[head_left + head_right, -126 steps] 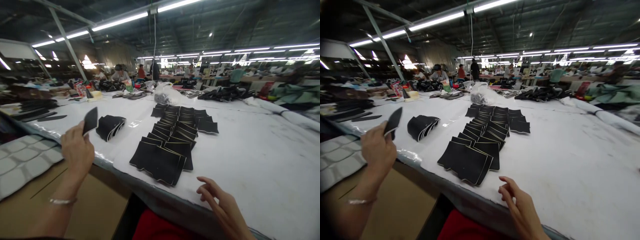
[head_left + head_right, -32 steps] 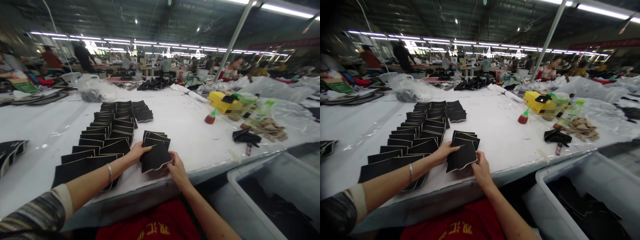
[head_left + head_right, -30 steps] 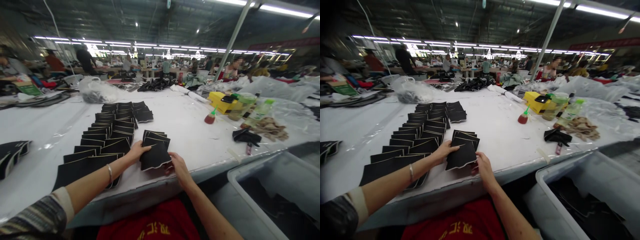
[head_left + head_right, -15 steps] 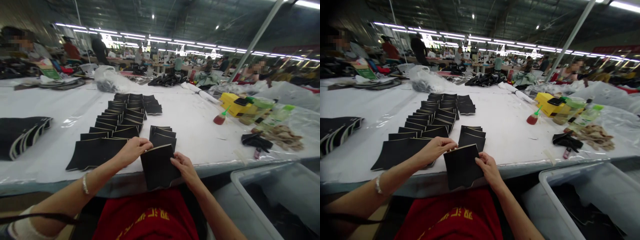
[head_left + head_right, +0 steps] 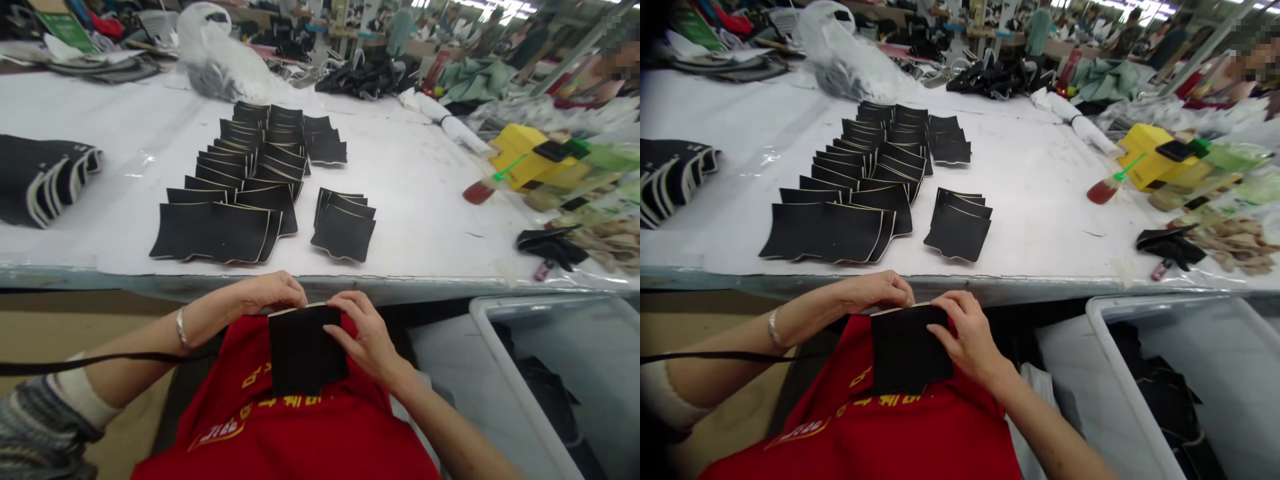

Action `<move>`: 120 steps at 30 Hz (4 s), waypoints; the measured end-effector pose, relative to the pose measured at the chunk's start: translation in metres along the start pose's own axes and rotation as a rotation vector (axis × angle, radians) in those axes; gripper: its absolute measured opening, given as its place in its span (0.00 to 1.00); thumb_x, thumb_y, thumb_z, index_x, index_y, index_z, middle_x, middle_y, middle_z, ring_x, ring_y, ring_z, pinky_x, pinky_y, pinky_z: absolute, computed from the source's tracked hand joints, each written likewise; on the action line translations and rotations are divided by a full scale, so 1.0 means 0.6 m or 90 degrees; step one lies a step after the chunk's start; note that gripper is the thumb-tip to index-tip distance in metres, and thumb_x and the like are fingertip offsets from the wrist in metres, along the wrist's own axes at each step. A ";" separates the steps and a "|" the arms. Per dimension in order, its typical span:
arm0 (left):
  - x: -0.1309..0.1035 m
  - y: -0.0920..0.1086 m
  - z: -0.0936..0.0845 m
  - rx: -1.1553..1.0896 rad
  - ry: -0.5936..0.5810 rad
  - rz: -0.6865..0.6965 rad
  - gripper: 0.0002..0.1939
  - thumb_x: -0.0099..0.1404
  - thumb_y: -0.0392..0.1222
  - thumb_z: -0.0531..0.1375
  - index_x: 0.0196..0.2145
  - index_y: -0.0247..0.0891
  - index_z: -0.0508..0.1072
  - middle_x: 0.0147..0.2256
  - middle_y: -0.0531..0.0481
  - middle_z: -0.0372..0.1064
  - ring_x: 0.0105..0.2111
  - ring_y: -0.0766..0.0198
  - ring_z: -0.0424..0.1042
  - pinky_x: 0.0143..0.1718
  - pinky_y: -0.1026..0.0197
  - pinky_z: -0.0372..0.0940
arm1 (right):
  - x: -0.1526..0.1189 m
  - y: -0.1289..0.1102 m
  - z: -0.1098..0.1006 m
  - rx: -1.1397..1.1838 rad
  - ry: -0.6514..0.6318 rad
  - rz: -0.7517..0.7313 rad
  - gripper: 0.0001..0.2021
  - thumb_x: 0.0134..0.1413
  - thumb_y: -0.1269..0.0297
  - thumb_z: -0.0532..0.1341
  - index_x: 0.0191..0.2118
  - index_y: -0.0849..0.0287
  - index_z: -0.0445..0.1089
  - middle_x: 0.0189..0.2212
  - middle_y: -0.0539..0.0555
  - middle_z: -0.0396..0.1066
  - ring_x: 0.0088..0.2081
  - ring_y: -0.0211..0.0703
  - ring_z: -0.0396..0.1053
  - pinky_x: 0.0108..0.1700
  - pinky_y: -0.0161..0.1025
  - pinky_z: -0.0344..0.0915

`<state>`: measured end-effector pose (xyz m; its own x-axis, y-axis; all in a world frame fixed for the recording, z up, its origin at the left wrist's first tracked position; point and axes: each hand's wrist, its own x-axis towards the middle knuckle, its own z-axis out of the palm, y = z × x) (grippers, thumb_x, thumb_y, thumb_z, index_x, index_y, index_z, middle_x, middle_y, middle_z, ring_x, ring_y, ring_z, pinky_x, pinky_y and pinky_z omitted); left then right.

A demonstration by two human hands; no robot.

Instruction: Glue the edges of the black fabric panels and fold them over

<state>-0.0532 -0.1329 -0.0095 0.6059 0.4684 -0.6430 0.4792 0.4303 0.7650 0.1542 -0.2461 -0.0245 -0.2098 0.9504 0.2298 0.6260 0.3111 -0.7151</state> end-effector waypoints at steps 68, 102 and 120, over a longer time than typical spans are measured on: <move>-0.072 -0.075 0.029 0.418 0.111 0.257 0.14 0.69 0.41 0.54 0.45 0.37 0.78 0.43 0.48 0.78 0.42 0.61 0.74 0.43 0.65 0.62 | 0.021 -0.003 0.038 0.000 -0.175 -0.096 0.06 0.63 0.72 0.55 0.34 0.55 0.59 0.41 0.53 0.71 0.46 0.42 0.69 0.65 0.60 0.42; -0.037 -0.066 0.051 0.508 0.115 0.341 0.14 0.70 0.41 0.53 0.38 0.36 0.78 0.37 0.47 0.76 0.38 0.61 0.71 0.39 0.63 0.60 | 0.016 0.015 0.056 -0.056 -0.101 -0.099 0.06 0.65 0.67 0.55 0.34 0.56 0.60 0.29 0.48 0.69 0.33 0.40 0.68 0.60 0.52 0.51; -0.035 -0.071 0.050 0.446 0.058 0.334 0.15 0.70 0.40 0.53 0.46 0.38 0.77 0.42 0.48 0.76 0.43 0.61 0.72 0.45 0.63 0.61 | 0.009 0.026 0.029 0.038 -0.177 -0.009 0.04 0.59 0.66 0.65 0.37 0.57 0.69 0.37 0.49 0.76 0.40 0.41 0.72 0.58 0.50 0.47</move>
<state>-0.0674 -0.1843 -0.0276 0.8188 0.5451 -0.1800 0.4504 -0.4157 0.7901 0.1499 -0.2363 -0.0460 -0.4206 0.9055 0.0562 0.5784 0.3154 -0.7523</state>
